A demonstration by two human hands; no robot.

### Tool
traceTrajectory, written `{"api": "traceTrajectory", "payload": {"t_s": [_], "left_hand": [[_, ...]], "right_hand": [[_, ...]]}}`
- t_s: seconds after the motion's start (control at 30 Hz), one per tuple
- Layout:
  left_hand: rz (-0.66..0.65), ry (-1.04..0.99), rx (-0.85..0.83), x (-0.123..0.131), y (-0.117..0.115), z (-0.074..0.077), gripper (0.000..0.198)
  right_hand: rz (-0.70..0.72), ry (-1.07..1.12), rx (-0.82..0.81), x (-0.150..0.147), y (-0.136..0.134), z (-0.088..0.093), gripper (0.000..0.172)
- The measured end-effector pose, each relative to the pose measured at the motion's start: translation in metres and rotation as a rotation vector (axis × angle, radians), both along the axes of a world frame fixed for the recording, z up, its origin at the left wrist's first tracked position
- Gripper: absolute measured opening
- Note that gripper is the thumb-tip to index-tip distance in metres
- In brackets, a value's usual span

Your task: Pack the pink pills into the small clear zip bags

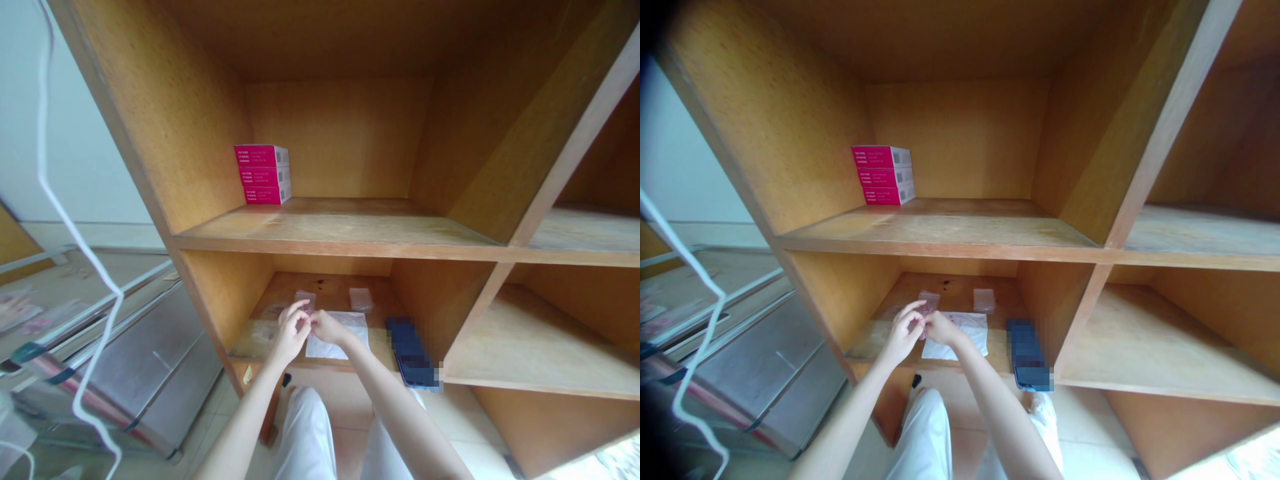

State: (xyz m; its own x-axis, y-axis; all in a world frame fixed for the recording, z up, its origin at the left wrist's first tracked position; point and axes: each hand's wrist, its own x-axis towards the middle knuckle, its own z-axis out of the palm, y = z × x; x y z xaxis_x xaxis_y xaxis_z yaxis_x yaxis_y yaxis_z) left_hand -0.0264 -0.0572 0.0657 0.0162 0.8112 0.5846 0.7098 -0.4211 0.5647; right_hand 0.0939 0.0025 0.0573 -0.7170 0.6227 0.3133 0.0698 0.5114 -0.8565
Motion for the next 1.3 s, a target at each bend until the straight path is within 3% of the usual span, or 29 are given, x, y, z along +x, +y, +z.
{"api": "traceTrajectory", "payload": {"t_s": [0.13, 0.27, 0.4, 0.57, 0.77, 0.87, 1.0, 1.3], "left_hand": [[0.034, -0.054, 0.038, 0.0, -0.004, 0.002, 0.013], [0.141, -0.255, 0.053, -0.008, -0.005, -0.003, 0.014], [0.18, -0.574, -0.227, -0.02, 0.003, -0.02, 0.02], [-0.168, -0.927, -0.614, -0.023, 0.013, -0.038, 0.018], [-0.489, -1.04, -0.721, -0.012, 0.019, -0.042, 0.031], [-0.574, -1.072, -0.781, -0.011, 0.023, -0.045, 0.025], [-0.652, -1.109, -0.772, -0.013, 0.025, -0.05, 0.034], [-0.656, -1.192, -0.739, -0.009, 0.019, -0.056, 0.041]], "right_hand": [[-0.066, 0.007, -0.057, 0.005, 0.003, 0.0, 0.023], [-0.215, -0.049, -0.189, 0.014, 0.01, -0.001, 0.031], [-0.309, 0.049, -0.226, 0.02, 0.015, 0.003, 0.035], [-0.336, 0.121, -0.442, 0.023, 0.013, 0.018, 0.038], [-0.261, 0.145, -0.567, 0.025, 0.011, 0.018, 0.047], [-0.183, 0.1, -0.591, 0.026, 0.01, 0.011, 0.046], [-0.091, 0.026, -0.627, 0.027, 0.01, 0.004, 0.04], [-0.054, -0.003, -0.676, 0.025, 0.011, 0.004, 0.044]]}}
